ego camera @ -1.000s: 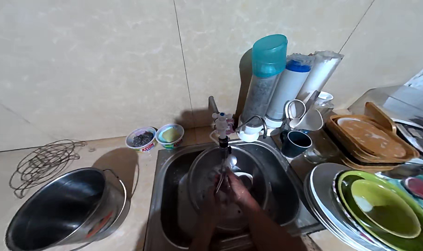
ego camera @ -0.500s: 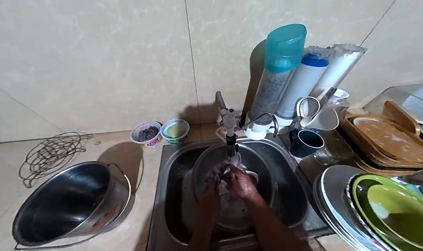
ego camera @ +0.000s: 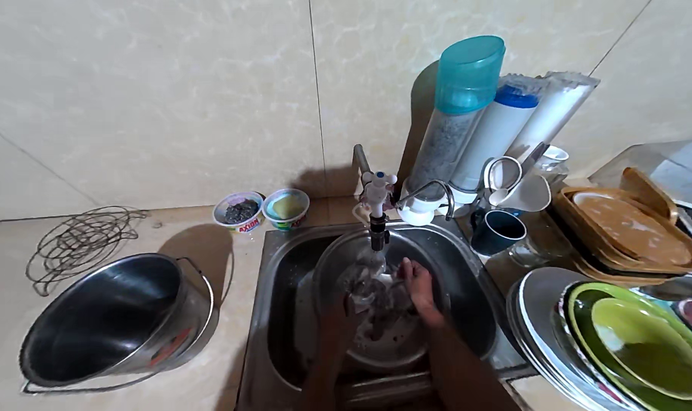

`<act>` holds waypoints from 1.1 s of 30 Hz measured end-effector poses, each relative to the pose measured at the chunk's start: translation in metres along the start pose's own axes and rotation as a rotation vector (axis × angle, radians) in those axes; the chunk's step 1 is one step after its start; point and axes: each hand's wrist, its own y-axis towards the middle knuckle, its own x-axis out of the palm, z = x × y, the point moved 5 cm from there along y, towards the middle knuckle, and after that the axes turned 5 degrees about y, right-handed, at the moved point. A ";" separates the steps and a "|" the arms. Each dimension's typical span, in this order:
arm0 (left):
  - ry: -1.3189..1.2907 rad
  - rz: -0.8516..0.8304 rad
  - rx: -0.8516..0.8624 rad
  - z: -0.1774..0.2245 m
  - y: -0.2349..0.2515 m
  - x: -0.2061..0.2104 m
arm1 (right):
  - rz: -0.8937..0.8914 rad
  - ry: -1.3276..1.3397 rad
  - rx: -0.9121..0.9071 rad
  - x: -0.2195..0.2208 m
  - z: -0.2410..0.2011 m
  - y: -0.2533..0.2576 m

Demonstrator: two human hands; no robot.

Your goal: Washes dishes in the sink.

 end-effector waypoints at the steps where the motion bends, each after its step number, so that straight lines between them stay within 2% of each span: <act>1: -0.058 0.030 -0.023 -0.004 0.001 -0.002 | -0.061 -0.261 0.038 -0.006 0.003 0.000; 3: -0.170 0.064 -0.052 -0.008 0.004 -0.007 | -0.227 -0.613 0.162 -0.004 0.012 -0.006; 5: -0.284 0.065 -0.093 -0.009 0.006 -0.006 | -0.359 -0.808 0.244 0.009 0.018 -0.017; 8: -0.397 0.054 -0.100 -0.008 0.006 0.000 | -0.416 -0.870 0.300 0.016 0.017 -0.022; 11: -0.437 0.079 -0.041 -0.010 0.010 0.007 | -0.335 -0.808 0.272 0.005 0.009 -0.022; 13: -0.484 0.109 -0.017 -0.010 0.011 0.008 | -0.218 -0.711 0.175 -0.007 -0.002 -0.023; 16: -0.466 0.193 0.020 -0.009 0.010 0.001 | 0.095 -0.242 -0.291 -0.026 -0.012 -0.020; 17: -0.448 0.240 0.037 -0.009 0.009 -0.002 | 0.167 -0.095 -0.390 -0.029 -0.012 -0.017; 18: -0.435 0.281 0.054 -0.010 0.008 -0.004 | 0.209 -0.050 -0.413 -0.031 -0.012 -0.016; 20: -0.423 0.323 0.077 -0.010 0.009 -0.005 | 0.163 -0.235 -0.238 -0.031 -0.013 -0.017; 23: -0.414 0.313 0.088 -0.007 0.010 -0.004 | -0.169 -0.561 0.173 -0.006 0.008 -0.012; 24: -0.413 0.305 0.088 -0.006 0.009 -0.003 | -0.257 -0.626 0.255 0.004 0.014 -0.012; 26: -0.409 0.275 0.084 -0.003 0.007 -0.003 | -0.309 -0.670 0.314 0.018 0.024 -0.009; 28: -0.389 0.250 0.081 -0.002 0.008 -0.004 | -0.231 -0.558 0.222 0.019 0.019 -0.005; 29: -0.387 0.239 0.074 -0.004 0.008 -0.004 | -0.144 -0.432 0.108 0.016 0.011 -0.004; 31: -0.395 0.232 0.052 -0.007 0.010 -0.001 | 0.052 -0.053 -0.155 0.007 -0.002 -0.005; 33: -0.397 0.240 0.049 -0.007 0.010 0.000 | 0.151 0.210 -0.228 0.000 -0.012 -0.010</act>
